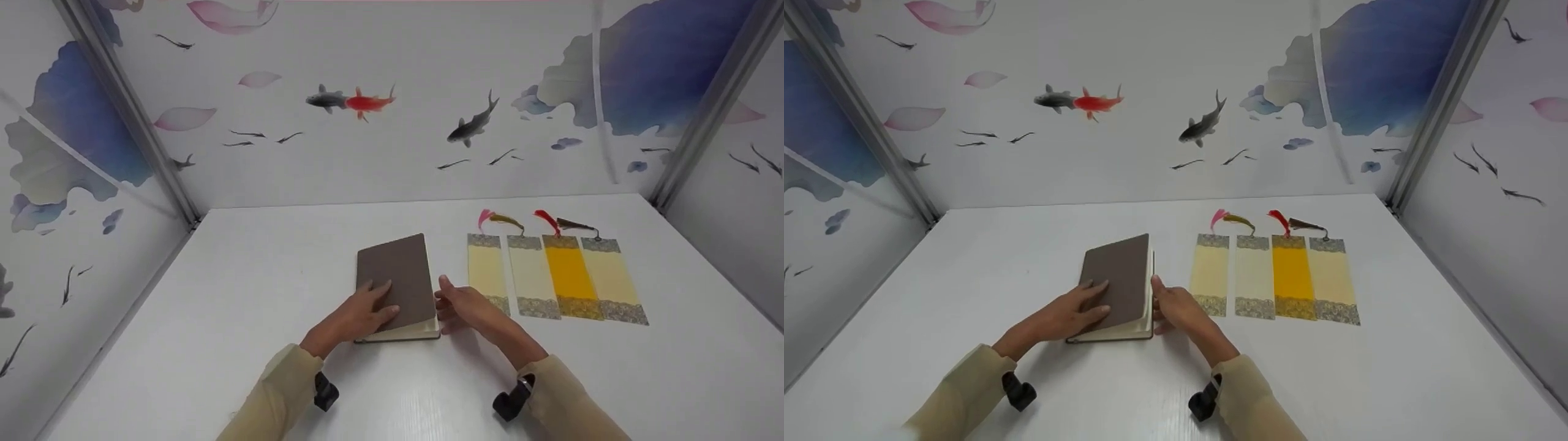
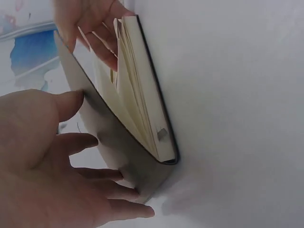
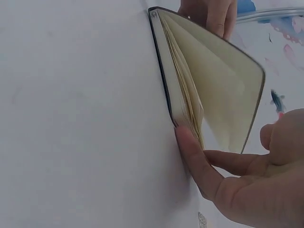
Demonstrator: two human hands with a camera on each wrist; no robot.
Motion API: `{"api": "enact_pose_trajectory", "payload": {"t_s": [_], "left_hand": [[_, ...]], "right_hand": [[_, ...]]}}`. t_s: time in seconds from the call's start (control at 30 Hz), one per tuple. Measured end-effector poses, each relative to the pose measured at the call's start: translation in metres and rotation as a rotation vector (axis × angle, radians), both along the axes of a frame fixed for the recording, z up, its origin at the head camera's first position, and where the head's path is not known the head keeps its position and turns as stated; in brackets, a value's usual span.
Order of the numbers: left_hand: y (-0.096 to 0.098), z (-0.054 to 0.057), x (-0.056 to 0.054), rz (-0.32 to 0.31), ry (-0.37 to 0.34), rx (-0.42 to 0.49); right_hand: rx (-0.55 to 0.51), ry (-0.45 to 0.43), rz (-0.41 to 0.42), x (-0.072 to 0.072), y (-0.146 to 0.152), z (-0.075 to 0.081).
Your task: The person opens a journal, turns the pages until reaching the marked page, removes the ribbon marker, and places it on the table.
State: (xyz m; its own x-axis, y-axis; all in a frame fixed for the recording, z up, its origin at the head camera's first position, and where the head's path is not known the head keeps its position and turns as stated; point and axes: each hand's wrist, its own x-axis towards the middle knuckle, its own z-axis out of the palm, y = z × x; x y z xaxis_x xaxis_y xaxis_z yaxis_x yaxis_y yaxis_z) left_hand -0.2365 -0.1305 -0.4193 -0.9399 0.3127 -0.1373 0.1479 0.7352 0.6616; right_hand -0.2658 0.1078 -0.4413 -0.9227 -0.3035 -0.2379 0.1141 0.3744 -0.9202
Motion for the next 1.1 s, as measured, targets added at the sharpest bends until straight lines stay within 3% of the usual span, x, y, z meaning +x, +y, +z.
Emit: {"api": "enact_pose_trajectory", "payload": {"t_s": [0.33,0.53,0.7,0.9,1.0,1.1], "left_hand": [[0.008,-0.009,0.004,-0.04,-0.065,-0.17],[0.01,-0.012,0.003,-0.036,-0.07,-0.177],[0.007,-0.01,0.002,-0.058,-0.059,-0.211],[0.0,-0.004,0.002,-0.132,0.069,-0.369],[-0.005,0.001,0.001,-0.125,0.142,-0.395],[-0.012,0.007,-0.004,-0.085,0.19,-0.401]], "right_hand": [[0.101,0.034,-0.002,0.003,-0.003,-0.002],[0.142,0.104,0.039,0.004,-0.002,-0.005],[0.149,0.101,0.039,0.002,-0.003,-0.004],[0.194,0.063,0.027,-0.001,-0.003,-0.002],[0.224,0.059,0.049,-0.002,0.0,0.003],[0.268,0.117,0.091,-0.007,0.008,0.01]]}}
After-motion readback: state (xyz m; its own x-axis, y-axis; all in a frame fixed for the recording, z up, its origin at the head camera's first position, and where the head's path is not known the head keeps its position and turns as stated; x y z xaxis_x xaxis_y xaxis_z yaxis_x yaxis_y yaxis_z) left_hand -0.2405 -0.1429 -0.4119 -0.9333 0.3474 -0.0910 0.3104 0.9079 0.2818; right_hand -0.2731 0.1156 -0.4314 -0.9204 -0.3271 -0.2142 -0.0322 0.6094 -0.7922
